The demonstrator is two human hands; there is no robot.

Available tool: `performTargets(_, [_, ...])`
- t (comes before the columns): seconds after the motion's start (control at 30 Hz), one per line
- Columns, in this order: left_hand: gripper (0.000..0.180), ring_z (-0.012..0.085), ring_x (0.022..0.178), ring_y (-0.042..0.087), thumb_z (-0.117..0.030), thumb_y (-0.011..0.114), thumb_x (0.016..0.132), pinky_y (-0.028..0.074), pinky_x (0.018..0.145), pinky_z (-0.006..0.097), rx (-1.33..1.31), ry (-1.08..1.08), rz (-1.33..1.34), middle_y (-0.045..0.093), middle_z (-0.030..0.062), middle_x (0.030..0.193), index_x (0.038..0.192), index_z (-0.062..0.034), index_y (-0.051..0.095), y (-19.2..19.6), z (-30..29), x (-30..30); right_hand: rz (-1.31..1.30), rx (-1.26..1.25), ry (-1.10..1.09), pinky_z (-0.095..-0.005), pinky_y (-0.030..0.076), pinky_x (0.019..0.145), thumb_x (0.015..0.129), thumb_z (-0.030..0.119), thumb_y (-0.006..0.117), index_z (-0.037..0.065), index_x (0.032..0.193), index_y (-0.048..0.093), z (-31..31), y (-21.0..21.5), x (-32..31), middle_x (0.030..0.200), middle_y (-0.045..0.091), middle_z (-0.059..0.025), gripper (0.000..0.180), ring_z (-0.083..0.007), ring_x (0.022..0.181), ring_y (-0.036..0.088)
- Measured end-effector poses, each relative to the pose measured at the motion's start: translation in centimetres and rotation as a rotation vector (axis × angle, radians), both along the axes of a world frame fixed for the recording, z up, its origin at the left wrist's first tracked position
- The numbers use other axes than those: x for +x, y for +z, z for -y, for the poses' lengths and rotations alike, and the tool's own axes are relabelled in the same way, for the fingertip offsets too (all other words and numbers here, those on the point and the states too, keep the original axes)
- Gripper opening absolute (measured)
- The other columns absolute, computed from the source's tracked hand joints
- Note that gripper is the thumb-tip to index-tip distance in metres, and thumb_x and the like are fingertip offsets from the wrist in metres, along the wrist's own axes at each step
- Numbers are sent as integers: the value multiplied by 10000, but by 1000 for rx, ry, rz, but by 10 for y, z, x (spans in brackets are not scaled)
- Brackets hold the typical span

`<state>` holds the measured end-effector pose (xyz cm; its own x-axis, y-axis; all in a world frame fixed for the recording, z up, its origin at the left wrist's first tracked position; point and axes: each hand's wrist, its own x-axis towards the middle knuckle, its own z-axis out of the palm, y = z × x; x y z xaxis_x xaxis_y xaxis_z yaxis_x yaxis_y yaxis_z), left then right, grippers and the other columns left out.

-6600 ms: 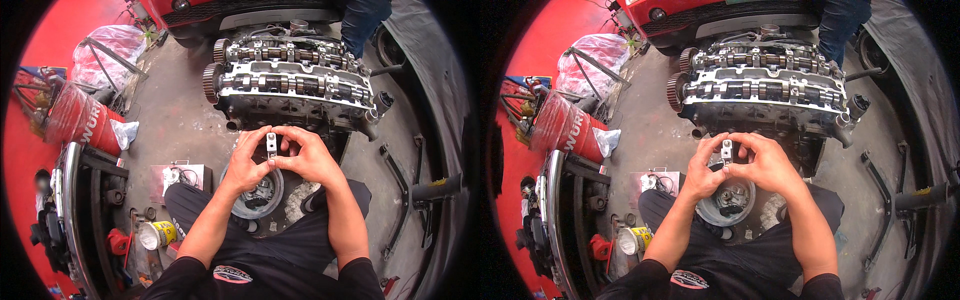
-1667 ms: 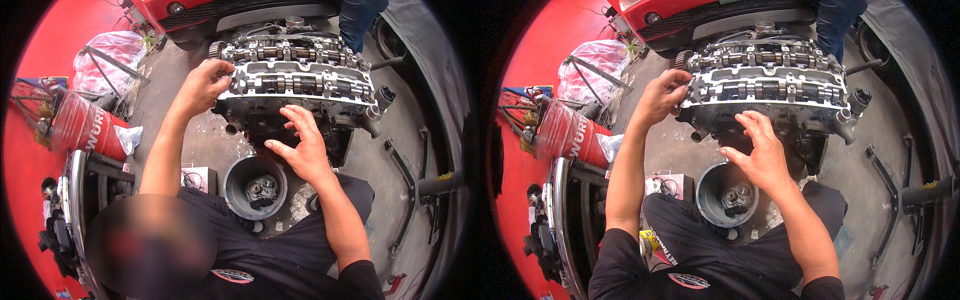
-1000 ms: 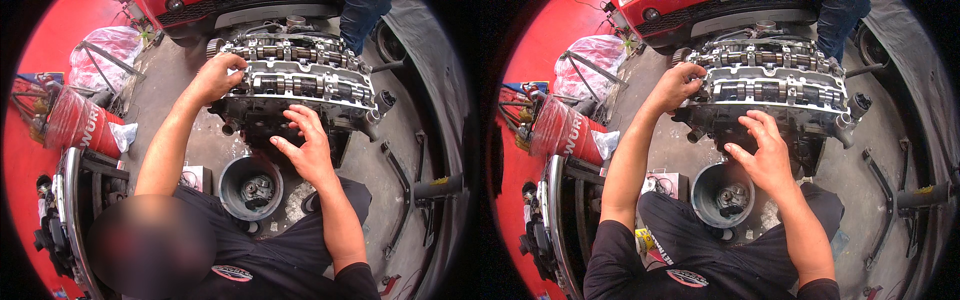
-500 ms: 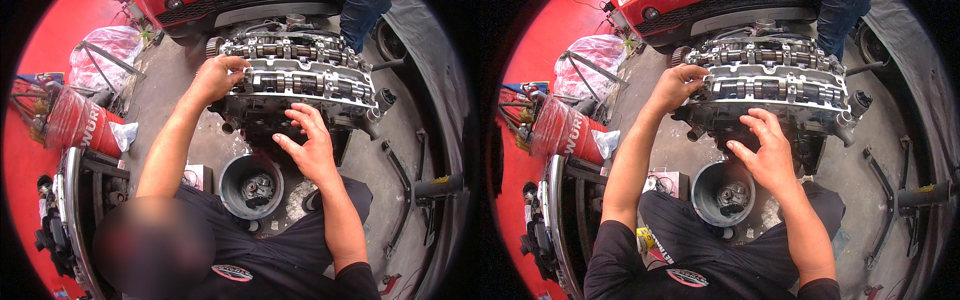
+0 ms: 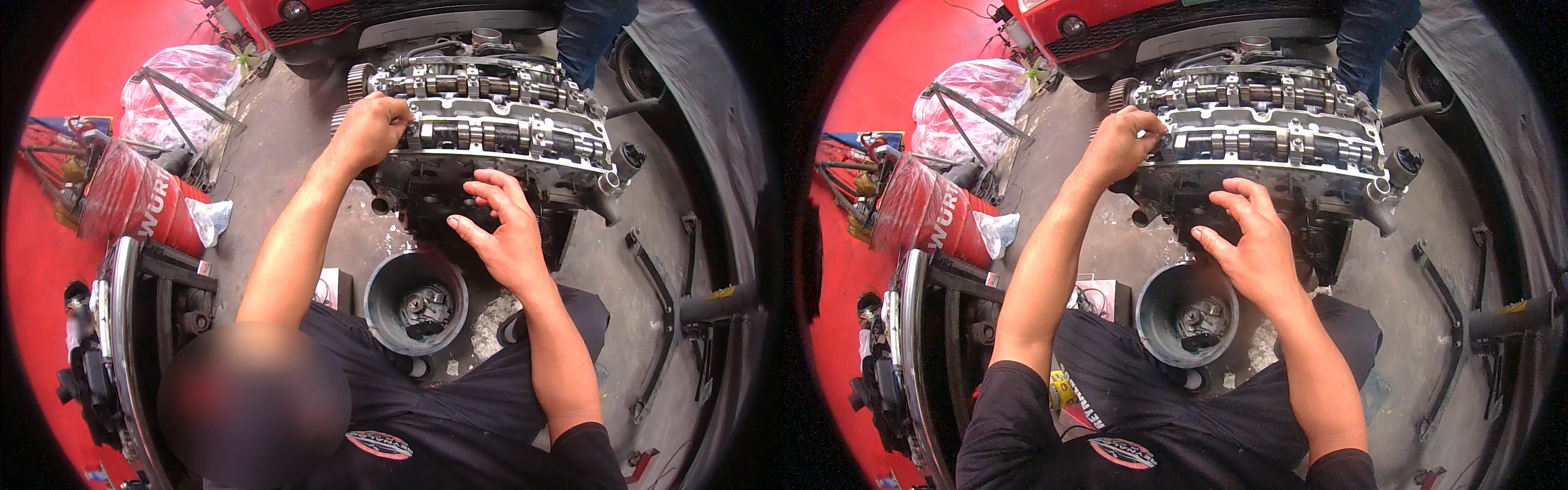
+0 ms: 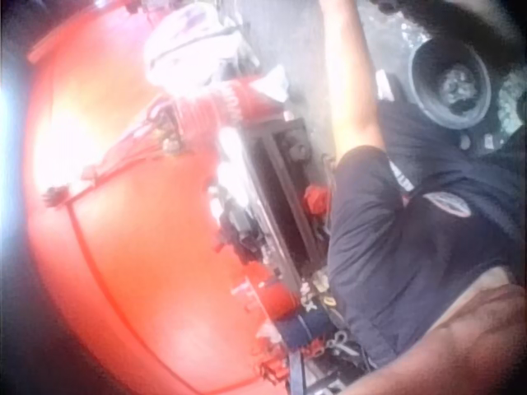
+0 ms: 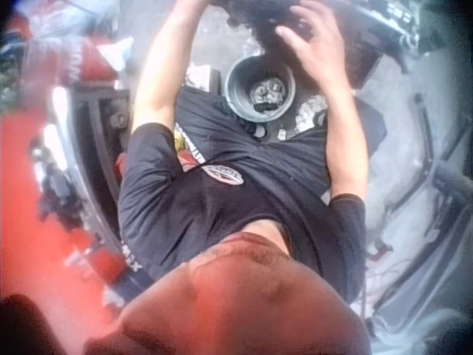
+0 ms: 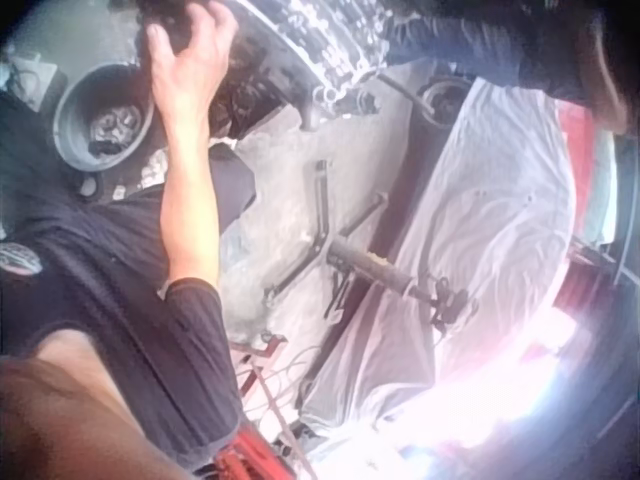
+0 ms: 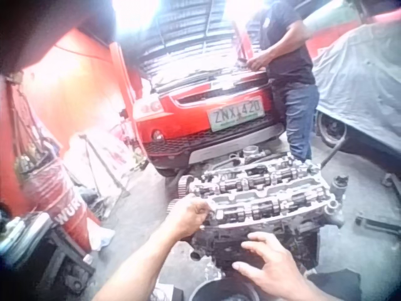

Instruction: The person sits on the floor and installs small metal engine components onto a disassembled engine block. They repeatedly pick up parts, wipe them with a cloth, apply lubricant from a container, and place them into the engine's camshaft area.

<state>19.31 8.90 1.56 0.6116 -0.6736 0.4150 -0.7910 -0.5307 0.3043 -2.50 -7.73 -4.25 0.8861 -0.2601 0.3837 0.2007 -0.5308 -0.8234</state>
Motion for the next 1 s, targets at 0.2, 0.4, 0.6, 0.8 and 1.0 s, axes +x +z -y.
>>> performTargets(0.2, [168,348,953,695,-95,704,868,544,874,418,67,23,17,701,178,996,1016,-61,775,5,1,0,25,-13,0,-414,530,981,824,264,842,55,1187,700,4,-3,-3,1369,592,-127,443,-327,1204,633])
performTargets(0.4, [260,353,943,727,-277,707,876,554,880,452,63,192,-62,755,191,926,1003,-64,785,21,13,-4,24,-18,0,-410,531,968,831,276,830,54,1194,702,7,0,-7,1354,600,-115,444,-315,1194,635])
performTargets(0.6, [331,342,842,734,-331,688,874,554,811,450,344,362,-146,737,194,824,925,-14,768,36,53,4,21,-8,12,-415,521,984,833,274,817,47,1190,705,10,-5,-2,1342,604,-109,437,-308,1193,629])
performTargets(0.8, [200,290,839,738,-172,711,834,557,797,422,425,195,-111,750,171,850,949,-15,757,33,51,27,71,-16,21,-424,516,980,834,252,809,37,1164,706,11,-5,1,1319,606,-116,407,-321,1175,628])
performTargets(1.0, [205,228,845,722,-163,731,860,550,803,409,223,129,-209,754,157,875,981,-1,766,33,39,36,60,-31,28,-427,508,987,832,231,804,37,1161,698,7,-1,1,1309,604,-122,396,-327,1175,622])
